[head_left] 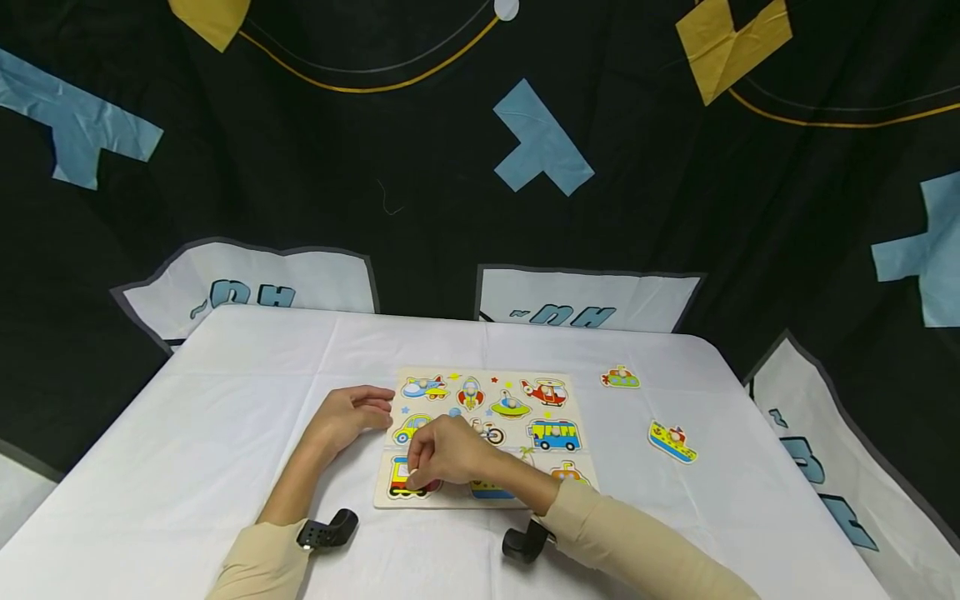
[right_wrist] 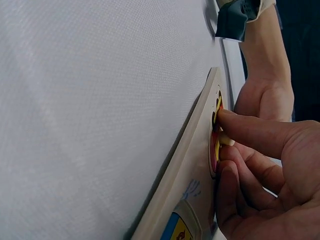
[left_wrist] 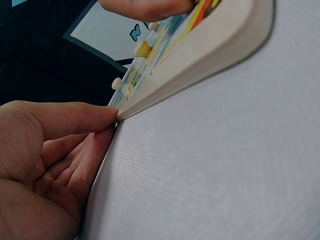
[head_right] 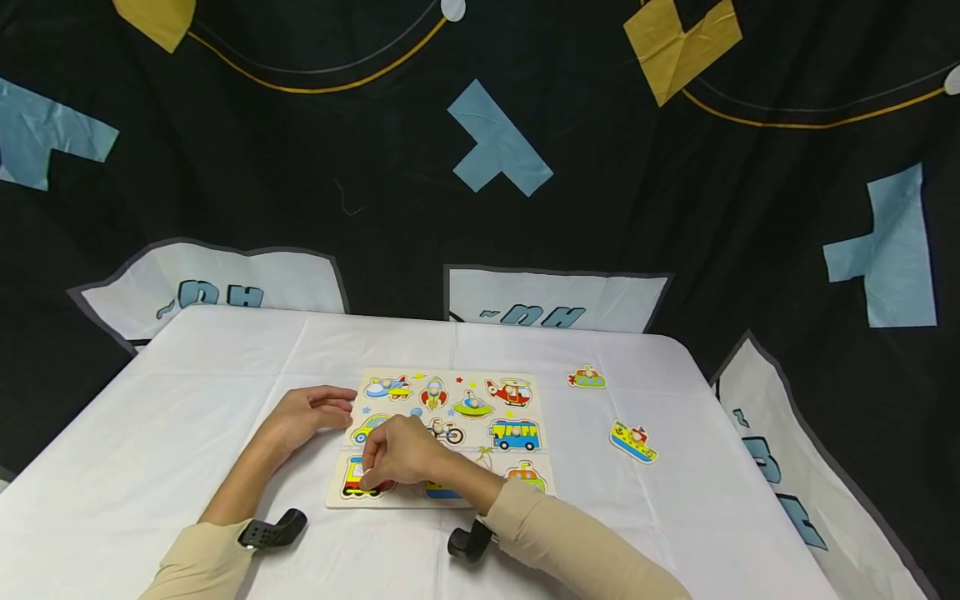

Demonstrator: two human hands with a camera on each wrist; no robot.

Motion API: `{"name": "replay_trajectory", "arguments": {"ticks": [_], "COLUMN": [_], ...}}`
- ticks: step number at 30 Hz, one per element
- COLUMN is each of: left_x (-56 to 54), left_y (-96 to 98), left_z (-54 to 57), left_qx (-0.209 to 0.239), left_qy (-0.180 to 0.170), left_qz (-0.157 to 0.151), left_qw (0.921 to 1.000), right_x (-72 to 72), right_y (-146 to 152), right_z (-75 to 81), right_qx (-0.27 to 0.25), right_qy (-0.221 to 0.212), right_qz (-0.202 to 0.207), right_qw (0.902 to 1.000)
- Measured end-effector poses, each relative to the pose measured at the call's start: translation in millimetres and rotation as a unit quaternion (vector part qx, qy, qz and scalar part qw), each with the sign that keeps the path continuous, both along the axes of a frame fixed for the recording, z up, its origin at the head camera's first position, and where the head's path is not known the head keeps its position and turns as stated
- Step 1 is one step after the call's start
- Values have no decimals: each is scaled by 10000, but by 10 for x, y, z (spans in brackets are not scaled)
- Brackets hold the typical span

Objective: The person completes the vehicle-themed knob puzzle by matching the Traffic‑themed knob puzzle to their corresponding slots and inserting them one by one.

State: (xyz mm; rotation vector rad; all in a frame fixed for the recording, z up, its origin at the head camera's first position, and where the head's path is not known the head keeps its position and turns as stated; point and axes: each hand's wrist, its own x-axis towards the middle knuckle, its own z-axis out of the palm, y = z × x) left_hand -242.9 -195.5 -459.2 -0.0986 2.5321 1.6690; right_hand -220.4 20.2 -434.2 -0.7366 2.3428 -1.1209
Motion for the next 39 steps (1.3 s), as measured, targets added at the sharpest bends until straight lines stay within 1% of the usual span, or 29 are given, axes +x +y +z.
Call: {"name": "replay_trajectory", "arguments": {"ticks": [7, 12, 17, 23, 26, 30, 35, 39], "left_x": [-5, -1, -6, -8, 2, 11, 5, -9], "left_y": [-9, 11, 33, 40, 35, 28, 26, 29], "left_z": [2, 0, -3, -10, -15, -17, -9, -22], "left_qx": [-45, -15, -69, -139, -139, -141, -167, -215], "left_qy": [27, -84, -129, -159, -149, -145, -138, -122], "left_qz": [-17, 33, 114, 196, 192, 164, 142, 150], "left_qw": [10000, 10000, 9998, 9996, 9996, 9997, 9997, 9996], "right_x": [-8, -55, -169, -299, -335, -372, -406, -435], "right_y": [-5, 82, 263, 514, 629, 786, 1005, 1211], "right_z": [52, 84, 169, 253, 284, 309, 362, 404], "right_qx": [240, 370, 346, 245, 224, 320, 456, 514], "right_qy": [-4, 153, 190, 373, 442, 578, 667, 707], "right_qz": [42, 12, -316, -687, -776, -948, -1289, -1589], "right_qw": [9997, 9992, 9987, 9966, 9958, 9933, 9884, 9834]}}
